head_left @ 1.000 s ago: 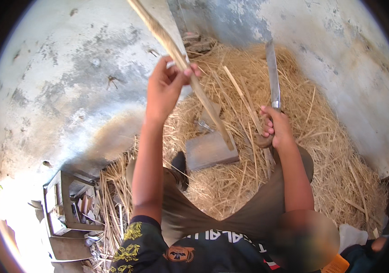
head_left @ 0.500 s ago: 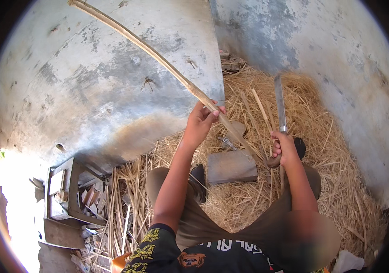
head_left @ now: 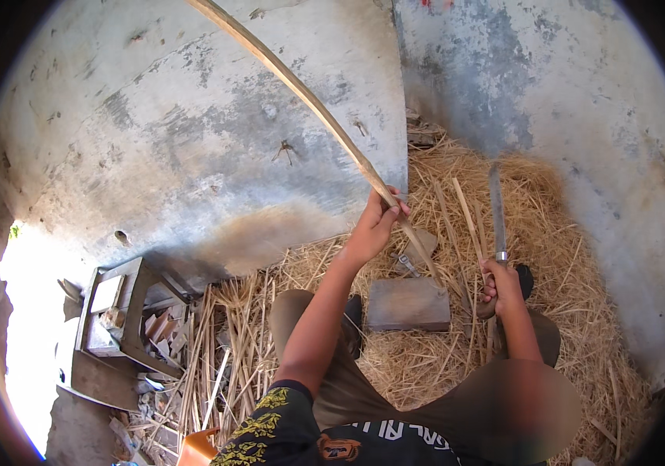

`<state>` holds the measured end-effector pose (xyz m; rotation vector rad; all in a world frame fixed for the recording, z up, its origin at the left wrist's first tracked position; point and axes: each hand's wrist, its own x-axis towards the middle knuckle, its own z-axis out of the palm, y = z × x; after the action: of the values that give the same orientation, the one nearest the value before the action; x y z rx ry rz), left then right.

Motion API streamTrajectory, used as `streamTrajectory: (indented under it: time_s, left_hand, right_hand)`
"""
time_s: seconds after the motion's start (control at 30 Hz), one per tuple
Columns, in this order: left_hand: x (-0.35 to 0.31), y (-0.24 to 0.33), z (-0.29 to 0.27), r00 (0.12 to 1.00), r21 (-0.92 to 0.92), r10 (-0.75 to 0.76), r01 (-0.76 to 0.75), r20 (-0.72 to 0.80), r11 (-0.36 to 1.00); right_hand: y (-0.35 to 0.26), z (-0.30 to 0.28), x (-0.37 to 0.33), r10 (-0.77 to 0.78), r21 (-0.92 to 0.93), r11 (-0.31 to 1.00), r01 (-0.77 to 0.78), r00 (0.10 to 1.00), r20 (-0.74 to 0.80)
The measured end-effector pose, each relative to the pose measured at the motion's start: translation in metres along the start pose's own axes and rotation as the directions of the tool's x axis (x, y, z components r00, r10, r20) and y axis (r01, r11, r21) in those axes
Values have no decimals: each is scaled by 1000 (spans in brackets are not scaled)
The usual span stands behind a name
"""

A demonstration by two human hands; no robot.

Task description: The person sits on a straw-covered floor and uses a knife to scrape and sharpen the edge of a long wooden stick. They repeatedly rub the blade along the stick's surface, occasionally adjusting their grip and the stick's position on a concrete block.

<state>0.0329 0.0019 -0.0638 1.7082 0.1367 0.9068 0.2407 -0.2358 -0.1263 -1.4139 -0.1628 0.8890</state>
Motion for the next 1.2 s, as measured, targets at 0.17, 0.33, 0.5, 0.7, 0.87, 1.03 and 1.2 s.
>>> streamTrajectory:
  time_s: [0.17,0.33,0.5,0.7,0.87,1.03,1.2]
  left_hand:
    - [-1,12,5,1000,33,19,-19,8,999]
    - [-2,21,11,998,19,69,-68,-14,997]
    - [2,34,24,991,96,130,-130,2,987]
    - [56,61,13,981,444,164,-103,-100,890]
    - [96,89,-14,905,792,413,-174,-106,585]
    - [65,122,-6,975,938,196,34,-108,346]
    - [25,125,1,989,990,-150,32,-11,137]
  right_hand:
    - [1,-3,0,-44,-15,999,44,999,-7]
    - [-1,-4,-4,-61,-27,998,61,998,-15]
    - [2,-6,-4,-77,-31,997,76,997,-28]
    - [5,2,2,-270,-104,962,254,943,-196]
    - [-1,11,8,-485,-169,875,454,812,-324]
    - [-5,7,5,-703,-309,710,633,616,-356]
    - [-12,14,-9,-802,-242,597,765,560,-207]
